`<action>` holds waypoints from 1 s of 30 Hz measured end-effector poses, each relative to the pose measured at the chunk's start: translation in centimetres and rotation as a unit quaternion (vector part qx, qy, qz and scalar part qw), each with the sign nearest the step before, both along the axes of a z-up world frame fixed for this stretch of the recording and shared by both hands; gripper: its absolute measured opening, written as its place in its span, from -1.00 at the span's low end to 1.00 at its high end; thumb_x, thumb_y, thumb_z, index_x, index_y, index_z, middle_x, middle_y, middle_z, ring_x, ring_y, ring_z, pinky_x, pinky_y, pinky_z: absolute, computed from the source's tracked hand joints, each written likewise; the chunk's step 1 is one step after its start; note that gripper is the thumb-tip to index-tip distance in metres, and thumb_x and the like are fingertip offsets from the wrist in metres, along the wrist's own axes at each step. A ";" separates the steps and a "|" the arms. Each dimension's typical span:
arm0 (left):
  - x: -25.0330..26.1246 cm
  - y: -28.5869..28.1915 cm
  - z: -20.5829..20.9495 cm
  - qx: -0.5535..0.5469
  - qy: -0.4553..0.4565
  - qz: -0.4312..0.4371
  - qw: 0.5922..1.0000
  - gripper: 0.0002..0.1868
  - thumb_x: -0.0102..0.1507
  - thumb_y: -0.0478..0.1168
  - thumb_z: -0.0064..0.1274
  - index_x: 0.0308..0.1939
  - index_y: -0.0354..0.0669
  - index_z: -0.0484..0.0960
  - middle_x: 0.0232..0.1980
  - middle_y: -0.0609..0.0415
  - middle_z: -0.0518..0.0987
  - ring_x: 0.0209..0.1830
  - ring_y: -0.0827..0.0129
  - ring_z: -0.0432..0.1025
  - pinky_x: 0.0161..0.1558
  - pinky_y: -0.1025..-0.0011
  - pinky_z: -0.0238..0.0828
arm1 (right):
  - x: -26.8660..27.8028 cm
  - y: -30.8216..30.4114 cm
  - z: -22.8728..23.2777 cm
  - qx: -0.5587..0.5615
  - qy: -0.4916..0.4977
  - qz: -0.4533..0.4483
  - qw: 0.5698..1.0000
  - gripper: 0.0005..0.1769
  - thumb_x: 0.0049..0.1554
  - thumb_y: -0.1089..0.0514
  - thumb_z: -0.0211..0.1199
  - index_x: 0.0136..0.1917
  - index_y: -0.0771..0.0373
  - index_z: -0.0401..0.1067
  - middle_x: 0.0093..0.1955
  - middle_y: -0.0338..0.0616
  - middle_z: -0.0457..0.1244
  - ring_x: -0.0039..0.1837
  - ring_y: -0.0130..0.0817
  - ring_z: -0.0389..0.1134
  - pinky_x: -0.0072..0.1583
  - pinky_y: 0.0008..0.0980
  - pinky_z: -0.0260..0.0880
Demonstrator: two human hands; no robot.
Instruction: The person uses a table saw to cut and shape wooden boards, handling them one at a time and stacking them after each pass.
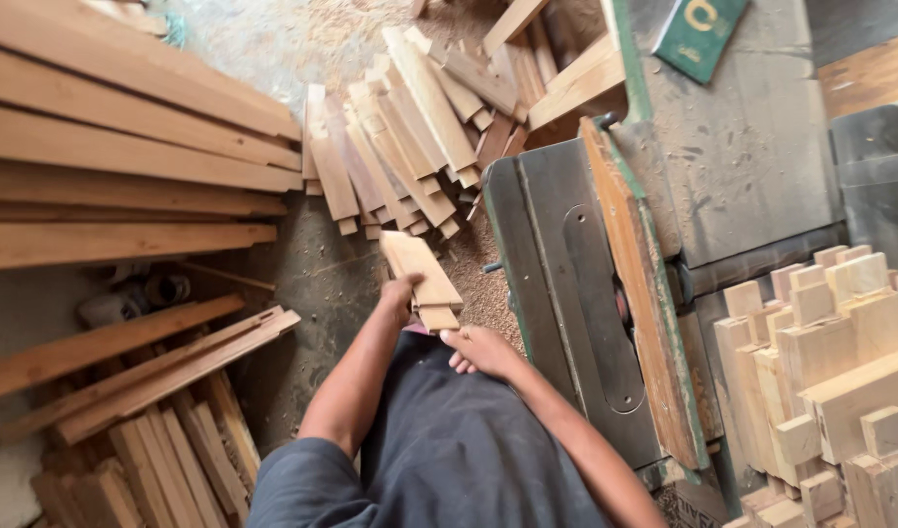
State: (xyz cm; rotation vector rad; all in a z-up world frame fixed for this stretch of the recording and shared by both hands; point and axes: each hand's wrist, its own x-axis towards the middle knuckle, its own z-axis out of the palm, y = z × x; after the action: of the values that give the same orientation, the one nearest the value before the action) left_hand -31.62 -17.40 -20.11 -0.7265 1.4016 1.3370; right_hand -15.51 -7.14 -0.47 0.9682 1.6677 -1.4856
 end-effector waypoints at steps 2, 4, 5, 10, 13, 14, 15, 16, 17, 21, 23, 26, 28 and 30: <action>-1.5 1.5 -1.3 -0.031 0.079 0.019 0.996 -0.49 0.14 -0.22 0.32 0.07 -0.53 0.60 -0.11 -0.21 0.70 -0.18 0.05 0.63 -0.20 0.16 0.64 | 1.3 0.5 1.1 -0.007 0.049 -0.033 0.998 -0.47 0.27 -0.19 0.11 0.10 0.34 0.52 -0.15 -0.12 0.45 -0.17 -0.46 0.47 -0.16 -0.53 0.44; -5.6 4.1 -2.1 -0.070 0.171 -0.025 0.982 -0.46 0.14 -0.13 0.36 0.05 -0.45 0.59 -0.09 -0.18 0.69 -0.18 0.14 0.63 -0.18 0.25 0.61 | 2.6 1.0 2.3 -0.007 0.085 -0.067 0.994 -0.50 0.27 -0.16 0.13 0.13 0.33 0.52 -0.11 -0.13 0.45 -0.15 -0.49 0.46 -0.15 -0.53 0.44; -7.8 5.3 -2.3 -0.106 0.219 -0.081 0.967 -0.45 0.16 -0.04 0.38 0.04 -0.40 0.61 -0.08 -0.14 0.68 -0.20 0.19 0.60 -0.17 0.29 0.54 | 3.4 1.1 2.9 -0.006 0.096 -0.083 0.992 -0.51 0.26 -0.15 0.14 0.15 0.31 0.51 -0.10 -0.13 0.45 -0.14 -0.49 0.45 -0.14 -0.53 0.44; -11.3 8.1 -2.6 -0.080 0.195 -0.340 0.916 -0.40 0.45 0.25 -0.17 0.07 -0.24 0.62 -0.20 -0.06 0.63 -0.39 0.36 0.51 -0.36 0.43 0.50 | 6.4 1.6 3.6 0.015 0.112 -0.167 0.979 -0.54 0.25 -0.09 0.13 0.21 0.30 0.47 -0.01 -0.12 0.45 -0.09 -0.50 0.46 -0.07 -0.53 0.45; -6.2 6.7 -2.6 -0.065 0.141 -0.393 0.906 -0.40 0.28 0.29 0.06 -0.12 -0.23 0.66 -0.32 -0.04 0.69 -0.52 0.35 0.53 -0.39 0.35 0.59 | 7.8 1.7 3.5 0.005 0.136 -0.234 0.963 -0.55 0.26 -0.04 0.14 0.26 0.31 0.44 0.02 -0.08 0.43 -0.07 -0.47 0.44 -0.04 -0.51 0.44; -4.1 5.7 -2.4 -0.037 0.122 -0.405 0.905 -0.33 0.29 0.33 0.06 -0.20 -0.31 0.68 -0.36 -0.06 0.70 -0.55 0.32 0.53 -0.39 0.29 0.59 | 8.3 1.8 3.4 0.010 0.138 -0.244 0.960 -0.55 0.27 -0.03 0.13 0.27 0.31 0.44 0.03 -0.07 0.42 -0.05 -0.47 0.43 -0.04 -0.51 0.43; -2.0 5.0 -2.2 -0.047 0.162 -0.480 0.861 -0.25 0.30 0.41 0.04 -0.36 -0.31 0.74 -0.40 -0.03 0.69 -0.52 0.35 0.56 -0.31 0.35 0.58 | 8.6 1.9 3.4 0.016 0.140 -0.256 0.956 -0.56 0.27 -0.01 0.13 0.29 0.31 0.44 0.05 -0.07 0.42 -0.04 -0.47 0.42 -0.03 -0.51 0.42; 0.1 4.4 -1.8 -0.076 0.156 -0.497 0.850 -0.27 0.27 0.43 0.05 -0.35 -0.26 0.71 -0.32 -0.02 0.69 -0.44 0.36 0.58 -0.25 0.36 0.59 | 8.9 1.8 3.2 0.013 0.146 -0.269 0.952 -0.56 0.27 0.00 0.14 0.29 0.32 0.44 0.05 -0.07 0.41 -0.04 -0.47 0.41 -0.02 -0.51 0.41; 1.8 3.6 -1.6 -0.052 0.118 -0.490 0.862 -0.27 0.24 0.39 0.06 -0.30 -0.32 0.72 -0.28 -0.08 0.71 -0.41 0.28 0.60 -0.22 0.28 0.61 | 9.4 1.6 3.2 0.010 0.150 -0.281 0.948 -0.57 0.27 0.01 0.14 0.28 0.33 0.44 0.05 -0.06 0.41 -0.03 -0.47 0.41 -0.01 -0.51 0.40; 6.2 1.2 -0.8 -0.056 0.217 -0.594 0.773 -0.28 0.27 0.35 0.03 0.05 -0.29 0.62 -0.11 -0.22 0.69 -0.16 0.10 0.63 -0.01 0.24 0.52 | 11.3 1.0 3.7 0.031 0.161 -0.277 0.947 -0.59 0.28 0.02 0.12 0.26 0.31 0.44 0.07 -0.11 0.43 -0.02 -0.47 0.43 0.00 -0.50 0.40; 6.8 0.7 -0.8 -0.049 0.219 -0.611 0.759 -0.25 0.28 0.36 0.02 0.05 -0.34 0.65 -0.10 -0.23 0.71 -0.14 0.08 0.66 0.02 0.25 0.56 | 12.3 0.6 3.9 0.029 0.155 -0.293 0.943 -0.59 0.27 0.02 0.12 0.27 0.31 0.44 0.08 -0.11 0.43 -0.02 -0.47 0.44 0.00 -0.51 0.39; 7.2 0.4 -0.6 -0.029 0.313 -0.640 0.702 -0.26 0.31 0.39 -0.06 0.05 -0.24 0.71 -0.01 -0.22 0.67 -0.02 -0.01 0.58 0.07 0.16 0.49 | 14.0 -0.2 4.7 0.035 0.148 -0.304 0.941 -0.58 0.27 0.02 0.11 0.28 0.31 0.44 0.08 -0.10 0.43 0.00 -0.47 0.44 0.01 -0.52 0.39; 6.9 0.2 -0.2 -0.029 0.346 -0.658 0.669 -0.23 0.32 0.44 -0.13 0.04 -0.17 0.74 0.00 -0.20 0.67 0.01 -0.04 0.55 0.09 0.11 0.46 | 15.6 -0.4 5.8 0.036 0.159 -0.308 0.937 -0.58 0.28 0.03 0.11 0.29 0.31 0.44 0.09 -0.09 0.44 0.01 -0.46 0.45 0.02 -0.50 0.41; 6.5 0.3 0.2 0.011 0.405 -0.681 0.610 -0.38 0.29 0.31 -0.12 0.08 -0.05 0.72 0.02 -0.16 0.67 -0.01 -0.04 0.55 0.03 0.10 0.47 | 17.4 -0.6 7.1 0.043 0.186 -0.322 0.927 -0.57 0.28 0.03 0.09 0.31 0.31 0.43 0.10 -0.08 0.45 0.02 -0.44 0.45 0.03 -0.47 0.43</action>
State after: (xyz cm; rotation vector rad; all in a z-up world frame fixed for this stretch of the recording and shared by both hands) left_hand -25.09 -17.14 -19.90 1.0919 1.8775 0.2931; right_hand 1.92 -7.75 6.65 1.4490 1.7731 -2.1463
